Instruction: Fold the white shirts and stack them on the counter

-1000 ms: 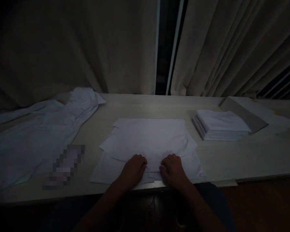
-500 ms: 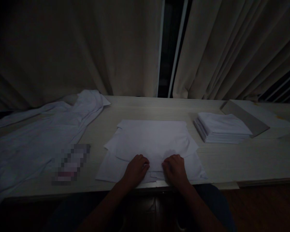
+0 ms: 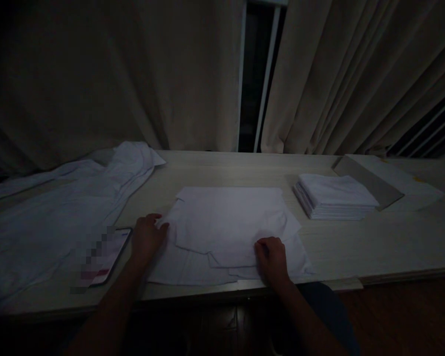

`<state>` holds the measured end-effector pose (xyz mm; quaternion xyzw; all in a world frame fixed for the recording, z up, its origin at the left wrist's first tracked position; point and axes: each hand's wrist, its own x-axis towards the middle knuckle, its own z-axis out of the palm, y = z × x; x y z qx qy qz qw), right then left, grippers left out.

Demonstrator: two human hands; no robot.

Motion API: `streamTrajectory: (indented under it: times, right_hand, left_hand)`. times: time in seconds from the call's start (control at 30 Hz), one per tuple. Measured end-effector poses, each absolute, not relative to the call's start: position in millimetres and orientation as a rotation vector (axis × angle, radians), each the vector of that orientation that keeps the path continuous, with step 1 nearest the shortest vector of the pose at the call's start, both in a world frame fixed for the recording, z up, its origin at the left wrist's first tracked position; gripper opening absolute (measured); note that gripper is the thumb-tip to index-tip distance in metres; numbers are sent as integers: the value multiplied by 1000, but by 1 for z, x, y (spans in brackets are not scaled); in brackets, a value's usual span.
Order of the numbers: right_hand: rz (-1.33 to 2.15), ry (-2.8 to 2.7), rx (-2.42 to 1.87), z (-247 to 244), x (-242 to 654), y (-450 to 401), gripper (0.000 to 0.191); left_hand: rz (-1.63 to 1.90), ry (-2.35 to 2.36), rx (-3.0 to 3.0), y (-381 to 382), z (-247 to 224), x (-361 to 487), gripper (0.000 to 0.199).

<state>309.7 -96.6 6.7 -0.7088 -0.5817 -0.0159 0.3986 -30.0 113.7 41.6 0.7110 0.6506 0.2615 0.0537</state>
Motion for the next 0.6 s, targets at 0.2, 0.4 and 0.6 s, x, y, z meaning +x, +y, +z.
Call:
streamTrajectory:
  times: [0.2, 0.4, 0.6]
  right_hand:
    - [-13, -1460, -1817, 5, 312, -95, 16]
    - [7, -1439, -1829, 4, 312, -95, 16]
    - [16, -1453, -1824, 8, 311, -95, 16]
  left_hand:
    - [556, 1953, 1879, 141, 33, -45, 48]
    - [602, 1956, 1886, 139, 37, -37, 41]
    - [650, 1887, 1761, 138, 37, -37, 40]
